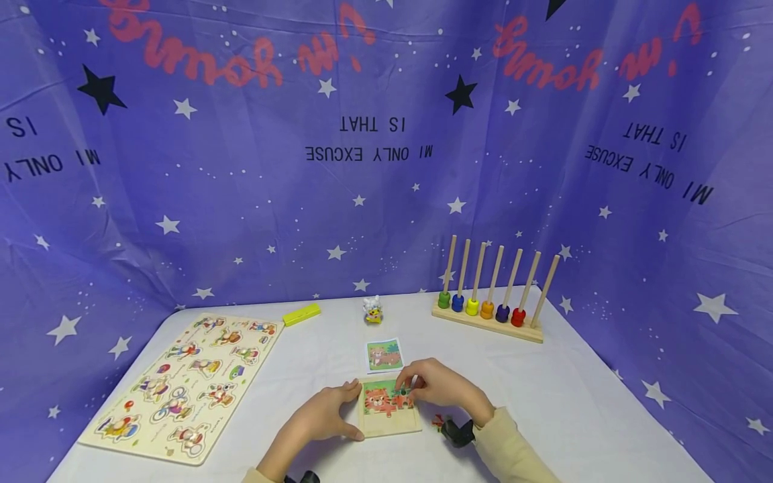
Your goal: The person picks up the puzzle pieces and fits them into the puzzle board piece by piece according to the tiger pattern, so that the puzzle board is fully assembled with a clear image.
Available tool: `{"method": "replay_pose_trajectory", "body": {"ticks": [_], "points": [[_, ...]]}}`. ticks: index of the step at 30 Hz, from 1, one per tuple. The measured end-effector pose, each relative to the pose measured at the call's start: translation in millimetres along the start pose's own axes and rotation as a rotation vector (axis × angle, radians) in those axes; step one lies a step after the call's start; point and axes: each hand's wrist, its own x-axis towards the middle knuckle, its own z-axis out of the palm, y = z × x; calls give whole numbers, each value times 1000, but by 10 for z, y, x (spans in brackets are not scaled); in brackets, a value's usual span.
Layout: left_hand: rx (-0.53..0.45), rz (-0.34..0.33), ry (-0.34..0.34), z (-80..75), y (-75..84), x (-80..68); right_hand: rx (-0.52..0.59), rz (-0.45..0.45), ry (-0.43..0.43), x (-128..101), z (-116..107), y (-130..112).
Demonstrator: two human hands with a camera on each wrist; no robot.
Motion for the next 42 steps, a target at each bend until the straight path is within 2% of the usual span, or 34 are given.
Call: {"method": "replay_pose_trajectory", "body": {"ticks": [15, 31, 42], "points": [[13, 4, 4, 9, -9, 7, -49, 8, -10, 12, 28, -3], [10, -13, -9, 20, -30, 17, -31, -13, -15, -4, 35, -10], [18, -8, -4, 24, -35, 21, -44, 32, -16, -5, 48, -15]]}}
